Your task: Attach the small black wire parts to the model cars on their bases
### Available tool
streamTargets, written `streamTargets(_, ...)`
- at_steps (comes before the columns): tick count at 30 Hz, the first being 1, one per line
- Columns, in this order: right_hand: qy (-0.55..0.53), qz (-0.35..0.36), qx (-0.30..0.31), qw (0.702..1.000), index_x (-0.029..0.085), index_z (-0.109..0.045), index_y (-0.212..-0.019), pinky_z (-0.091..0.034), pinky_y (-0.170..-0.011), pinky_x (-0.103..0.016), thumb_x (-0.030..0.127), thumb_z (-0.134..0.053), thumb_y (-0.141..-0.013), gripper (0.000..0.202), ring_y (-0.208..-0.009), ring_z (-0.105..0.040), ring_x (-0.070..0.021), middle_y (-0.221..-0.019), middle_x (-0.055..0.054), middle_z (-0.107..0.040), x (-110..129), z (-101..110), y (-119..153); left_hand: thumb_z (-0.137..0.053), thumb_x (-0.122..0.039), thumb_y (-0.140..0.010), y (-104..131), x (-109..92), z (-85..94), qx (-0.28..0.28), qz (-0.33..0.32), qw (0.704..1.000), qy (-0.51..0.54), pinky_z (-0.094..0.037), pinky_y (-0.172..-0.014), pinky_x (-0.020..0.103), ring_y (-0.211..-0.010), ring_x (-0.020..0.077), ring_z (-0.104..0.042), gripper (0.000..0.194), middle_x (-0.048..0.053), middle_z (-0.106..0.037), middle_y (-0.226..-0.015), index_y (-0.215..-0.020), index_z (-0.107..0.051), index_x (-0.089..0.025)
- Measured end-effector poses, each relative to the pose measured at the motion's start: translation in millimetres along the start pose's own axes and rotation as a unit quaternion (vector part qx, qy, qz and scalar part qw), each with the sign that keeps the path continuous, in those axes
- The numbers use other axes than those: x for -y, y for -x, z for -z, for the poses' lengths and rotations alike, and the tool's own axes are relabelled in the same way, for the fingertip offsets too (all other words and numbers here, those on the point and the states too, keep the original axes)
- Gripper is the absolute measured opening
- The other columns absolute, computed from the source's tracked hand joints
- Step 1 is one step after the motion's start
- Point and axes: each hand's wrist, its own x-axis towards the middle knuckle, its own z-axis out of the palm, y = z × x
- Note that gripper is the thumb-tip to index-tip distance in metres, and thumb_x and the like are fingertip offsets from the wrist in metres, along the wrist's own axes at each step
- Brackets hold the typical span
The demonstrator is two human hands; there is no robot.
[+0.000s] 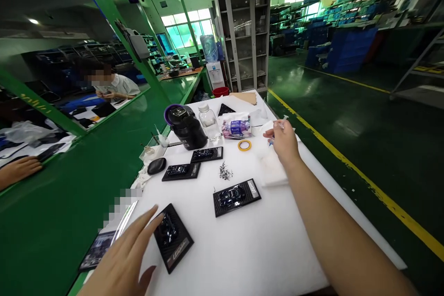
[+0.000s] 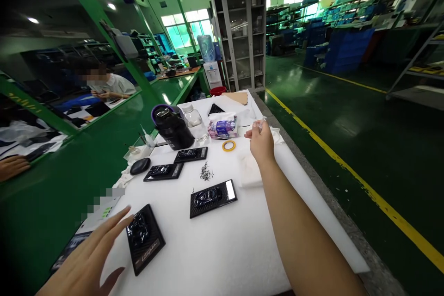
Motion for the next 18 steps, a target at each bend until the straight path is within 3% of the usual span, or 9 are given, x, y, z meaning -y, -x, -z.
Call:
streamTargets(2,-0.022,-0.003,0.033,0.999,0.024,-0.047,-0.111,-0.051,-0.071,-0.029,0.050,-0.037,-0.099,0.030,-0.084,-0.069,-0.0187,-0.087,-0.001,-0.067,-1.2,-4.2,2.8,-0.047,-0.025,-0.085,-26.9,6.3,7.5,0.038,-0.028,0.998,0.032,-0.040,-0.113,0.053,-0.144,0.0337,-0.038,0.074,0.005,-0.036,-0.159,-0.156,-0.027,-0.033)
streamTargets(3,-0.028,-0.004,0.057,0.998,0.023,-0.051,-0.109,-0.051,-0.071,-0.030,0.048,-0.044,-0.098,0.028,-0.083,-0.068,-0.0189,-0.086,-0.001,-0.067,-1.6,-6.7,6.3,-0.050,-0.026,-0.084,-38.1,10.7,8.7,0.057,-0.035,0.996,0.052,-0.040,-0.114,0.052,-0.144,0.0332,-0.038,0.075,0.005,-0.039,-0.158,-0.156,-0.027,-0.032)
streamTargets(6,-0.037,-0.002,0.123,0.992,0.018,-0.061,-0.096,-0.050,-0.076,-0.035,0.036,-0.067,-0.088,0.021,-0.076,-0.063,-0.0189,-0.083,-0.001,-0.067,-2.3,-13.2,18.6,-0.067,-0.038,-0.079,-59.3,24.5,4.1,0.098,-0.020,0.991,0.084,-0.048,-0.107,0.049,-0.134,0.0356,-0.050,0.078,0.008,-0.062,-0.136,-0.150,-0.039,-0.030)
streamTargets(9,-0.075,0.005,0.129,0.989,0.019,-0.062,-0.090,-0.048,-0.078,-0.036,0.032,-0.071,-0.083,0.018,-0.074,-0.061,-0.0191,-0.077,0.001,-0.064,0.0,-15.7,22.6,-0.070,-0.048,-0.078,-61.5,31.3,-7.3,0.111,0.020,0.989,0.094,-0.055,-0.098,0.042,-0.120,0.0330,-0.062,0.073,0.007,-0.067,-0.127,-0.144,-0.047,-0.029)
streamTargets(12,-0.158,0.016,0.064,0.985,0.024,-0.053,-0.098,-0.047,-0.073,-0.033,0.042,-0.058,-0.088,0.021,-0.069,-0.057,-0.0175,-0.070,0.004,-0.056,11.8,-12.2,16.4,-0.066,-0.046,-0.081,-53.3,28.1,-16.7,0.087,0.065,0.983,0.151,-0.053,-0.101,0.041,-0.122,0.0302,-0.061,0.071,0.006,-0.062,-0.136,-0.146,-0.042,-0.030)
streamTargets(15,-0.252,0.038,0.010,0.967,0.028,-0.045,-0.106,-0.046,-0.070,-0.029,0.047,-0.055,-0.086,0.030,-0.065,-0.050,-0.0147,-0.072,0.006,-0.045,36.3,-4.2,16.5,-0.062,-0.045,-0.083,-52.6,16.3,-11.7,0.052,0.133,0.972,0.189,-0.051,-0.102,0.046,-0.122,0.0322,-0.061,0.065,0.006,-0.066,-0.131,-0.143,-0.044,-0.029)
streamTargets(18,-0.321,0.032,0.060,0.945,0.025,-0.051,-0.097,-0.045,-0.065,-0.029,0.057,-0.057,-0.083,0.035,-0.061,-0.046,-0.0146,-0.070,0.005,-0.039,66.0,2.3,34.5,-0.062,-0.048,-0.083,-71.5,-9.2,12.4,0.014,0.146,0.965,0.217,-0.050,-0.103,0.048,-0.118,0.0313,-0.063,0.068,0.006,-0.068,-0.125,-0.144,-0.041,-0.028)
